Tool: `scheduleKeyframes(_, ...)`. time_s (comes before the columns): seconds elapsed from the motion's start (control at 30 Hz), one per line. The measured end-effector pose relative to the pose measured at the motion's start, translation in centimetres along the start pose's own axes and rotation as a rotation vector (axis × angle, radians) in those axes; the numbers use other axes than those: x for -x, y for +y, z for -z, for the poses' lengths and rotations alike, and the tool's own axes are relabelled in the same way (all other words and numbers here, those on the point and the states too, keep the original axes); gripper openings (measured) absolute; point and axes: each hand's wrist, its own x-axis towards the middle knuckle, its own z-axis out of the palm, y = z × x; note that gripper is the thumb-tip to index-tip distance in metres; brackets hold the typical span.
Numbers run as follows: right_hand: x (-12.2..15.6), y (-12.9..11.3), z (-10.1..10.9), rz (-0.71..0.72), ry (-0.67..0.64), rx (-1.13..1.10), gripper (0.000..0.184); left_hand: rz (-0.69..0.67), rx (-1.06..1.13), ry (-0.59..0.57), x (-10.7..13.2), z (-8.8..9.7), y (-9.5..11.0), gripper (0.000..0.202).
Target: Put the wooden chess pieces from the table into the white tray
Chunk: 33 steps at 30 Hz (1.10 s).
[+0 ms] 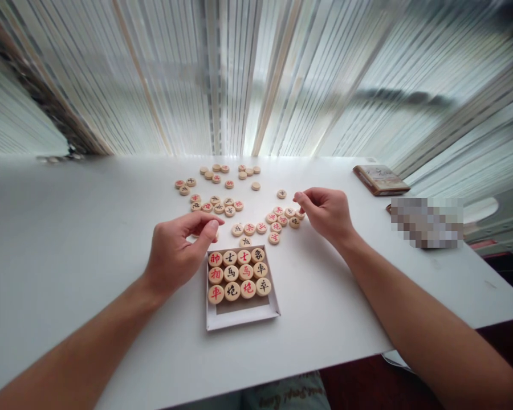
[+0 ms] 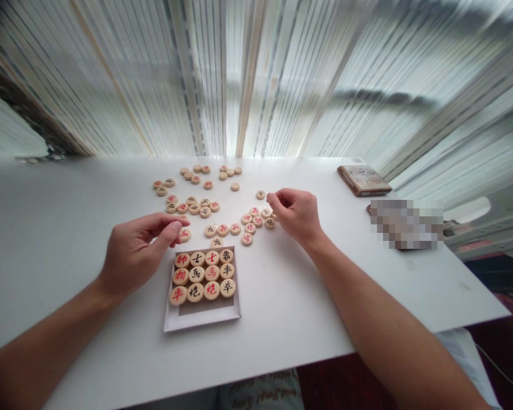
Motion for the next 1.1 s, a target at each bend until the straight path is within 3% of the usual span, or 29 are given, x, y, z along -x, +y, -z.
scheduleKeyframes(0.17,-0.3,0.4,0.0,-0.015,0.008,-0.003,0.033,0.013,-0.012,0.009,-0.1,0.0,-0.1,0.023)
scheduleKeyframes(0.4,0.1,0.0,-0.5,0.058,-0.119,0.025,0.026,0.021,-0.004,-0.006,0.0,0.0,-0.3,0.023)
scheduleKeyframes(0.63,0.4,0.5,-1.5,0.102,-0.219,0.093,0.034,0.001,0.005,-0.022,0.1,0.0,-0.2,0.023)
scheduleKeyframes(0.87,0.5,0.5,-2.2,0.090,-0.216,0.147,0.019,-0.033,-0.007,-0.036,0.1,-0.1,0.4,0.023)
scheduleKeyframes(1.1,1.0,-0.4,-2.3,0.051,-0.225,0.038,0.010,-0.055,-0.023,-0.047,0.2,-0.2,0.7,0.023)
